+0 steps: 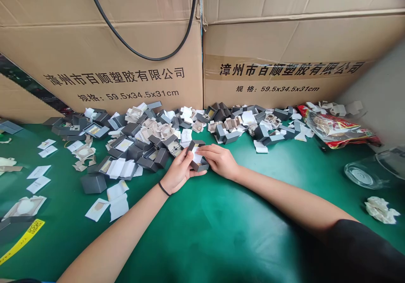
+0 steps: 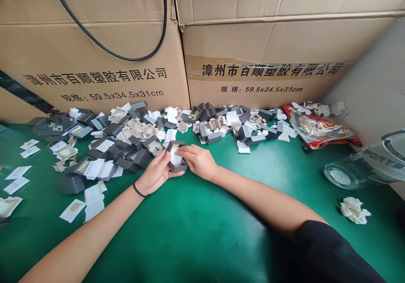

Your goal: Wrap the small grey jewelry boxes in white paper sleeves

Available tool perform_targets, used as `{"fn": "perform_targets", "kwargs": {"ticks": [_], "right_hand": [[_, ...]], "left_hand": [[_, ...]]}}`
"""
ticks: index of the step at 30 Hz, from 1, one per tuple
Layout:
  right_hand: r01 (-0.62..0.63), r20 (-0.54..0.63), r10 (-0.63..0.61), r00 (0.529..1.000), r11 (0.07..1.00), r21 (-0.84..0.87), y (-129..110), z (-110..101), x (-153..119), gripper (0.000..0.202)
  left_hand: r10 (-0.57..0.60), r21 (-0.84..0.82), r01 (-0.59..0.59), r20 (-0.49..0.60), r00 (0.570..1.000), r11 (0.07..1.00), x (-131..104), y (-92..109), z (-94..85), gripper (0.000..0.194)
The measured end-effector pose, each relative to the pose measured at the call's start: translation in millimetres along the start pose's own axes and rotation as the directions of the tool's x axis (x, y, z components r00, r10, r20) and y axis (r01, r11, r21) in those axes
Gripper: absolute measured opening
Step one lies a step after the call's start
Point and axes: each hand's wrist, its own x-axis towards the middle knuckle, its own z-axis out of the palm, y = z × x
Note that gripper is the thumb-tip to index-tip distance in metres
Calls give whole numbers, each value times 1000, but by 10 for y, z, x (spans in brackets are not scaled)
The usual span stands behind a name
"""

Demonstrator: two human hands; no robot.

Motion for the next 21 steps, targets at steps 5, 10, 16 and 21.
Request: {"fn": "perform_targets", "kwargs": {"ticks": [5, 10, 16, 21], "right_hand": [[7, 49, -3, 999, 997, -80, -11, -20, 11, 31], [66, 82, -63, 995, 997, -31, 22, -10, 4, 33], [116, 135, -122, 983, 992, 50, 54, 5, -6, 36], [134, 140, -138, 980, 990, 37, 47, 1, -9, 36]], "left_hand": [[-19, 50, 18, 27, 999, 999, -9, 11, 10, 34], [-44, 82, 39, 53, 998, 996, -10, 25, 13, 37], [-49, 70, 49, 6, 999, 996, -3, 11, 23, 39], [-33, 106, 34, -8, 999, 994, -14, -2, 48, 38]]}}
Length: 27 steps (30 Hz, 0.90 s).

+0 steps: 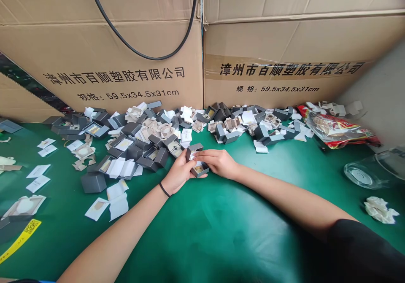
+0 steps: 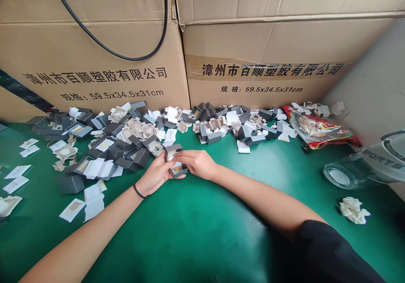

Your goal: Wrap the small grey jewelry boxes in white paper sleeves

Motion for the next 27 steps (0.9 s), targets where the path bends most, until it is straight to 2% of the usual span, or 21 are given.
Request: {"fn": "perform_targets", "kwargs": {"ticks": [5, 10, 14, 21, 24, 27], "right_hand": [[-8, -47, 4, 999, 996, -89, -24, -4, -5, 34], [-137, -162, 99, 982, 960, -243, -51, -30, -5, 25], [-150, -136, 109, 985, 926, -345, -63, -45, 20, 23], [-199, -133, 168, 977, 942, -270, -46, 4, 18, 21], [-177, -148, 142, 979, 949, -260, -51, 21, 10, 20], [-140, -188, 97, 977, 963, -229, -62, 27, 6, 19]], "left_hand": [[3, 2, -2, -6, 1000, 1000, -14, 20, 28, 38], [23, 16, -23, 15, 1000, 1000, -6, -7, 21, 37], [61, 107, -63, 20, 998, 992, 12, -64, -21, 42], [76, 215, -81, 32, 997, 973, 15, -87, -31, 43], [86, 263, -79, -15, 996, 961, 23, -96, -28, 41], [81, 242, -70, -37, 996, 968, 38, -117, -41, 41]]}}
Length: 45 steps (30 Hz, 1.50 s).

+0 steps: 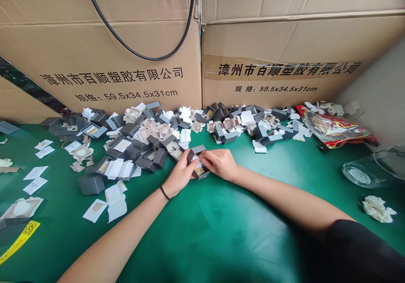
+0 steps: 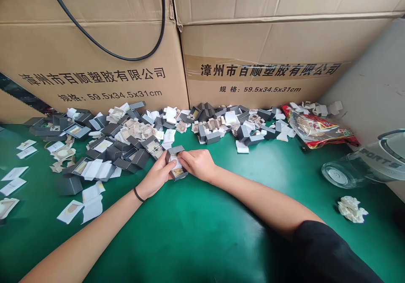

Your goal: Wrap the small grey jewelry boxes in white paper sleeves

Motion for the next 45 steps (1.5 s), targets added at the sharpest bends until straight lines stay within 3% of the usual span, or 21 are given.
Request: {"fn": "perform_targets", "kwargs": {"ticks": [9, 16, 29, 39, 45], "right_hand": [[-17, -91, 33, 995, 986, 167, 26, 17, 5, 17], [13, -34, -11, 999, 998, 66, 25, 16, -2, 21], [109, -95, -116, 989, 991, -75, -7, -15, 9, 18], [101, -4, -101, 995, 993, 63, -13, 28, -15, 15], [142, -53, -141, 989, 990, 23, -31, -45, 20, 12]], "left_hand": [[-36, 58, 36, 6, 999, 998, -35, 65, 42, 37], [-39, 70, 39, -2, 999, 997, -19, 50, 47, 39], [-46, 66, 52, -88, 995, 996, -2, 39, 70, 52], [-48, 62, 56, -117, 992, 997, 3, 27, 55, 51], [4, -20, -6, -64, 998, 1000, -19, 31, 51, 49]]}}
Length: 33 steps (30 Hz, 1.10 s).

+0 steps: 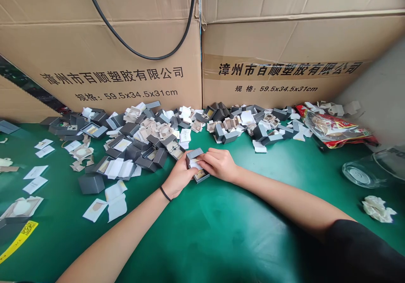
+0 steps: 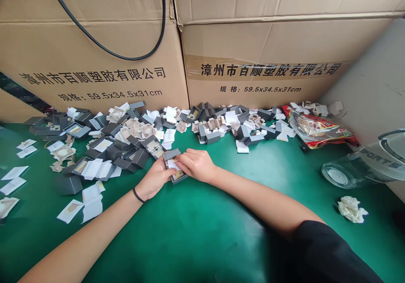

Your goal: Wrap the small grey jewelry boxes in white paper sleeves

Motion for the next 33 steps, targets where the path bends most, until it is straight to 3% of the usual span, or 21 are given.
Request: {"fn": "perform_targets", "kwargs": {"ticks": [3, 6, 13, 17, 26, 30, 33], "right_hand": [[25, -41, -26, 999, 1000, -10, -11, -39, 19, 9], [-31, -65, 34, 997, 998, 50, -16, -39, 18, 9], [-135, -64, 149, 987, 974, 184, -4, -5, 0, 12], [-126, 13, 126, 992, 987, 95, 22, 35, -17, 12], [17, 41, -14, 999, 997, -72, 6, -6, 11, 16], [82, 42, -77, 996, 986, -143, -8, -36, 38, 19], [97, 48, -90, 995, 981, -170, 1, -43, 42, 18]], "left_hand": [[-5, -101, 14, 87, 996, 995, -25, 39, -20, 49], [-39, -145, 63, 160, 986, 987, -33, 67, -58, 50], [-68, -91, 84, 172, 983, 992, -10, 53, -103, 53], [-74, -43, 81, 150, 986, 996, 3, 42, -91, 49], [-60, 45, 59, 4, 998, 997, 11, 22, -20, 51], [-31, 23, 30, 23, 999, 999, 1, 50, -7, 53], [-84, -103, 94, 95, 992, 990, -9, 70, -33, 53]]}}
